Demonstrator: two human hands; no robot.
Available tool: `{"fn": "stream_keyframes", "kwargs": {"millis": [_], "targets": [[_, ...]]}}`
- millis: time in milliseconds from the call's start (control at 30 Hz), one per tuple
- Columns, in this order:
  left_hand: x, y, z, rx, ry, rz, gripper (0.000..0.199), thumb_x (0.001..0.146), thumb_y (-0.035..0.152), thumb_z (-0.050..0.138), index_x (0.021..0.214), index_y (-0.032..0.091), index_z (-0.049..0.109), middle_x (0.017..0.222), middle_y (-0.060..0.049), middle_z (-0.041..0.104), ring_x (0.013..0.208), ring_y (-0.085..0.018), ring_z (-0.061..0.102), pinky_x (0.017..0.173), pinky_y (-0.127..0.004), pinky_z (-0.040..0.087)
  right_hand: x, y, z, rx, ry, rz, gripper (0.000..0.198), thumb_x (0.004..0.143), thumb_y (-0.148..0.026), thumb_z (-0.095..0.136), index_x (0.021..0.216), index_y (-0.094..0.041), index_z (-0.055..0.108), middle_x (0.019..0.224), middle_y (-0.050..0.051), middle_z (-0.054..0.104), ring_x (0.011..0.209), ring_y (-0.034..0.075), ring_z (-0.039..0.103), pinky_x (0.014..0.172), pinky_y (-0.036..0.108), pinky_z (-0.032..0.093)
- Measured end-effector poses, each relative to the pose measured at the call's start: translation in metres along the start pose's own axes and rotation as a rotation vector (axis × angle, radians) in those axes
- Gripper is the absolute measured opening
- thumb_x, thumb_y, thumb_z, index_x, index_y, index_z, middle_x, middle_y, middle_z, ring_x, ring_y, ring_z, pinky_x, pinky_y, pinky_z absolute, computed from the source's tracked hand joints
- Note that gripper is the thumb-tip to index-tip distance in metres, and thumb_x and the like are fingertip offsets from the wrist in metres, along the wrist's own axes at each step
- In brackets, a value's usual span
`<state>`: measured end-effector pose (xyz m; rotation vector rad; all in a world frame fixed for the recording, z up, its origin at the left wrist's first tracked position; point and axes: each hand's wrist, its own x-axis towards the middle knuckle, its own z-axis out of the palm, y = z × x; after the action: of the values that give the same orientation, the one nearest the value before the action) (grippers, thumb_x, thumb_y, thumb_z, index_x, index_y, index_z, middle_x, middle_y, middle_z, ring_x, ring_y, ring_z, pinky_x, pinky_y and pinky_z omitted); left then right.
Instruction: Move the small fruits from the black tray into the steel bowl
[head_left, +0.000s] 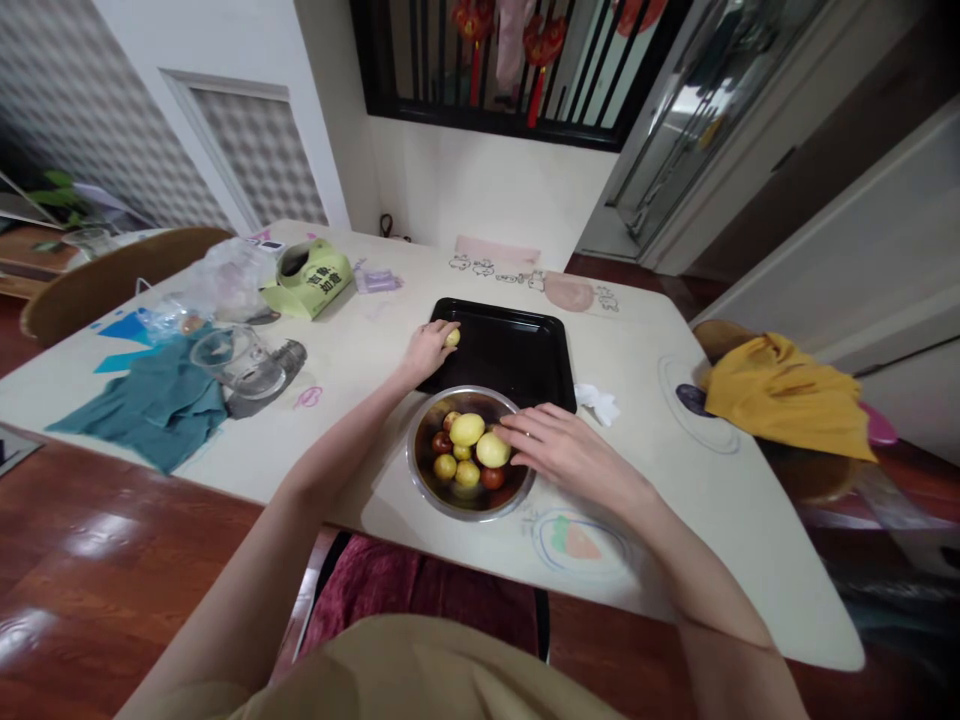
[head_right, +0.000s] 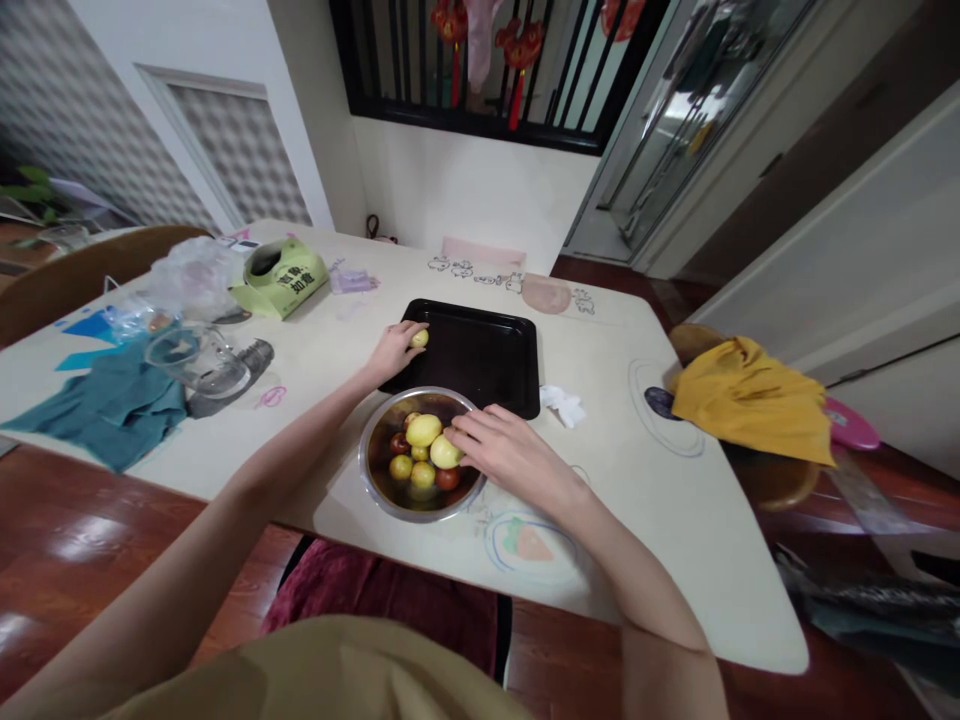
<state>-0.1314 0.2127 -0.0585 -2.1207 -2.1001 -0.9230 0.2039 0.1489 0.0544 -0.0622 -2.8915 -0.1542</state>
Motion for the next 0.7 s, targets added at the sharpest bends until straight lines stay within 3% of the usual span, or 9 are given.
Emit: {"fn": "stream_keyframes", "kwargs": {"millis": [200,433,533,700], "targets": [[-0.033,0.023,-0.033,-0.343,0.2,0.108,0.044,0.094,0.034,0.077,0.133,0.018,0.063,0.131,-0.014,0.072,0.12,-0.028,0.071,0.106,-0.044,0.057,0.002,-0.001,0.004,-0.044,0.05,-0.02,0.024,0.108,-0.018,0.056,0.126,-0.014,0.071,0.123,0.013,0.076,0.108,0.026,0.071,0.091,0.042,0.058],[-0.086,0.069,-0.074,-0.509,0.27,0.353,0.047,0.09,0.041,0.084,0.129,0.021,0.071,0.124,-0.014,0.073,0.117,-0.026,0.071,0.102,-0.043,0.06,0.0,-0.004,0.005,-0.137,0.175,-0.075,0.035,0.106,-0.005,0.049,0.131,-0.014,0.071,0.132,0.014,0.076,0.121,0.025,0.07,0.1,0.042,0.058],[-0.097,0.075,-0.081,-0.578,0.224,0.458,0.049,0.087,0.04,0.088,0.13,0.023,0.073,0.119,-0.013,0.074,0.11,-0.025,0.072,0.097,-0.041,0.062,-0.002,-0.007,0.005,-0.154,0.208,-0.08,0.037,0.107,-0.004,0.049,0.135,-0.015,0.07,0.135,0.013,0.076,0.126,0.024,0.07,0.1,0.04,0.057],[-0.104,0.077,-0.089,-0.695,0.039,0.561,0.052,0.083,0.037,0.091,0.129,0.021,0.075,0.114,-0.013,0.079,0.104,-0.025,0.075,0.092,-0.039,0.063,-0.001,-0.007,0.006,-0.176,0.281,-0.094,0.03,0.106,-0.006,0.057,0.131,-0.012,0.071,0.128,0.013,0.079,0.121,0.024,0.072,0.096,0.037,0.057]]}}
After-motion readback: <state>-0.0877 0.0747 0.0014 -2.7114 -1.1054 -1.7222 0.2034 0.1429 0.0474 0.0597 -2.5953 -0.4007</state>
